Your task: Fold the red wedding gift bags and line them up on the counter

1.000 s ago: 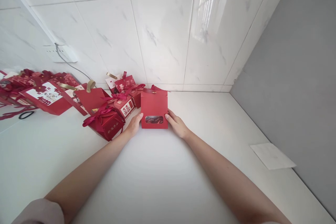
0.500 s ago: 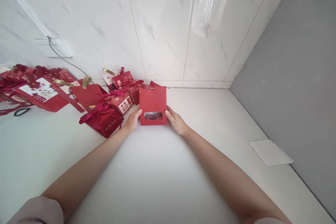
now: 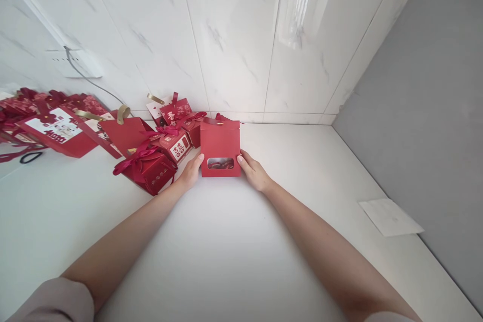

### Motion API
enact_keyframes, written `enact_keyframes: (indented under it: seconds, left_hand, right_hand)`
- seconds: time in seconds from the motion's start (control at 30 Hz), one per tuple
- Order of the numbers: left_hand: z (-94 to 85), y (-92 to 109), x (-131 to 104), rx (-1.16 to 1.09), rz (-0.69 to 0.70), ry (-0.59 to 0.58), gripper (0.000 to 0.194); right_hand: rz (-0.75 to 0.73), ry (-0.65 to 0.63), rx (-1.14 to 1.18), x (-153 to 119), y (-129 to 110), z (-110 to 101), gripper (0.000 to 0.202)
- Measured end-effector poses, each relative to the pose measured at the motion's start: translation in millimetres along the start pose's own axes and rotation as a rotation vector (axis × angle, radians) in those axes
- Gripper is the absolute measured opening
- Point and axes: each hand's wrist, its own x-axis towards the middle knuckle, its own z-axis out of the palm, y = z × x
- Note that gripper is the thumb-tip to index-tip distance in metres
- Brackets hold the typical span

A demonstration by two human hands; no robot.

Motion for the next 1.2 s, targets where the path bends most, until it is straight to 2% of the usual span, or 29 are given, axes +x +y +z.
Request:
enact_keyframes:
  seconds: [0.23,0.33,0.43,0.53,0.63,0.73,0.83,1.03,1.2]
  left_hand:
    - [1.1,1,0,0.006,0.022,-0.007,0.055]
    - [0.2,6,-3,0.028,0.025,0.033,0.054]
    - [-0.7,9,-6,0.068,-0.011,0.093,0.053]
    - [-0.2,10,-7,0.096,0.015,0.079,0.050]
    - [1.5,9,-6,0.026,0.082,0.030,0.054]
    - [1.5,8,-5,-0.098,0.090,-0.026,0.057]
    - [-2.5,7,-4,-0.108,0.073,-0.066,0.060]
    - [-16.3,1,0,-0.188,0.023,-0.326,0.058]
    - [-24.2,3,4,-0.198,-0.033,-0.424,0.055]
  right_hand:
    - [0.026,-0.008,0.014,-1,-3,-1,0.057]
    - [0.036,-0.002,-0.001,-1,-3,-1,0.056]
    - [0.029,0.055,0.023,-2,-2,1,0.059]
    - [0.005,0.126,0.097,-2,0,2,0.054]
    - [-0.025,0.137,0.142,-2,1,3,0.038]
    - [-0.052,0.074,0.144,-2,1,3,0.032]
    - [-0.061,0.009,0.130,-3,0,1,0.034]
    - [-0.089,-0.092,0.132,-6,-6,-1,0.043]
    - [-0.132,-0.124,0.098,-5,-6,-1,0.044]
